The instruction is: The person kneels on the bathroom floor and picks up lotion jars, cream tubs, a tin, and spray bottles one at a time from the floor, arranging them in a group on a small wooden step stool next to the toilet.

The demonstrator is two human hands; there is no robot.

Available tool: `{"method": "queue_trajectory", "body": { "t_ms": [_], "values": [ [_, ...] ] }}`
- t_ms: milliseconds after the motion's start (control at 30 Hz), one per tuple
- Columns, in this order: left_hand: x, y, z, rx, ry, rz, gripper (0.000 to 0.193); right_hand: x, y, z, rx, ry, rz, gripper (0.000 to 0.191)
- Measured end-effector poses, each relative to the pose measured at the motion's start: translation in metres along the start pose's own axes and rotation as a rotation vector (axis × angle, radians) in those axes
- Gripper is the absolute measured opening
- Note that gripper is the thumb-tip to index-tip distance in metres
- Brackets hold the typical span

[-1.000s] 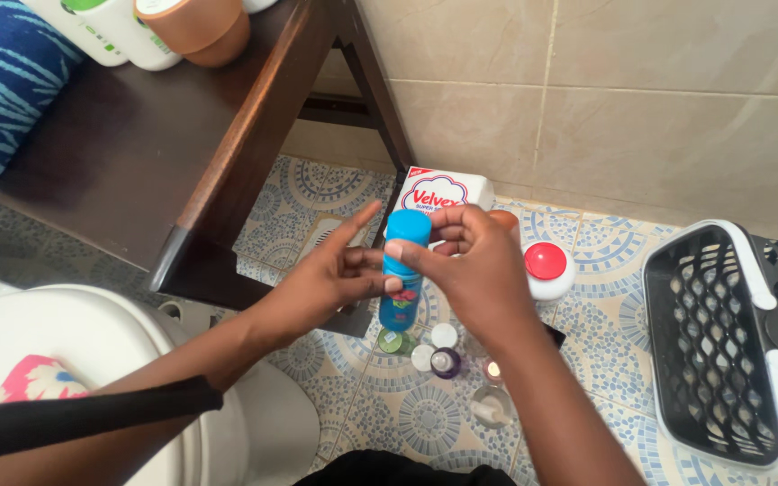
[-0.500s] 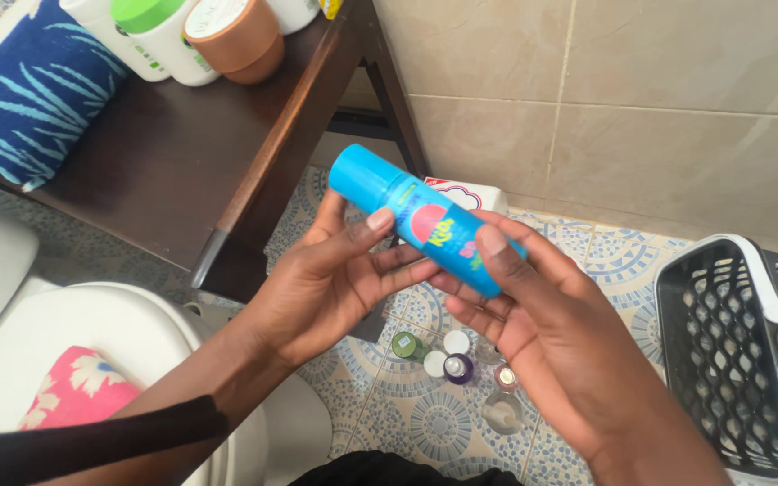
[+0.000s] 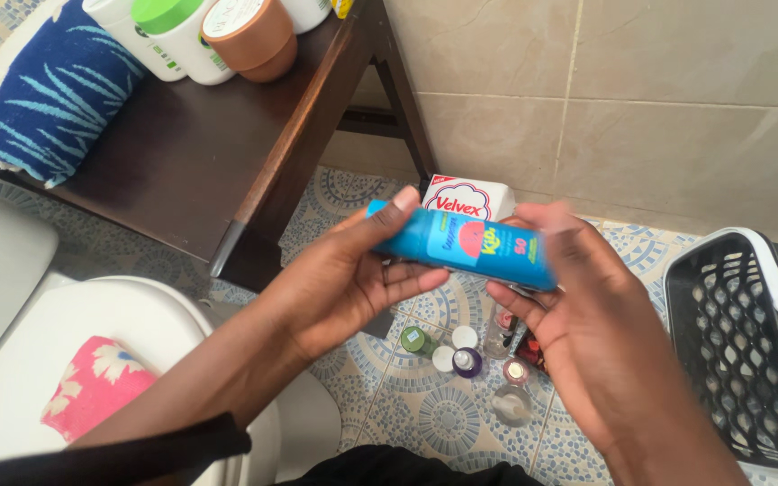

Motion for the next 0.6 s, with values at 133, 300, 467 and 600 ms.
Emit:
{"method": "queue_trajectory", "body": {
  "t_ms": [133,300,467,600],
  "values": [
    [0.003,-0.003,-0.009,-0.014,0.019,-0.035,0.047,0.0,0.003,-0.014,-0.012,0.099,0.093,0.05],
    [0.007,-0.006,-0.008,-0.042,0.004,-0.037,0.051,0.001,0.004,-0.021,-0.047,0.143,0.105,0.046],
    [0.008,-0.002,-0.005,0.017,-0.033,0.02,0.069,0.002,0.014,-0.017,-0.045,0.161,0.159,0.044],
    [0.008,-0.005,-0.011,0.008,0.014,0.011,0.064,0.003,0.015,-0.013,-0.126,0.184,0.172,0.044]
  ]
}}
Point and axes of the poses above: each hand's wrist, its own x-axis towards the middle knuckle, its own z-axis out of the palm, y = z × x, the point moved 9 cm from there along x, towards the middle knuckle, and after that the axes turned 2 degrees about -y, right-handed, at the moved point
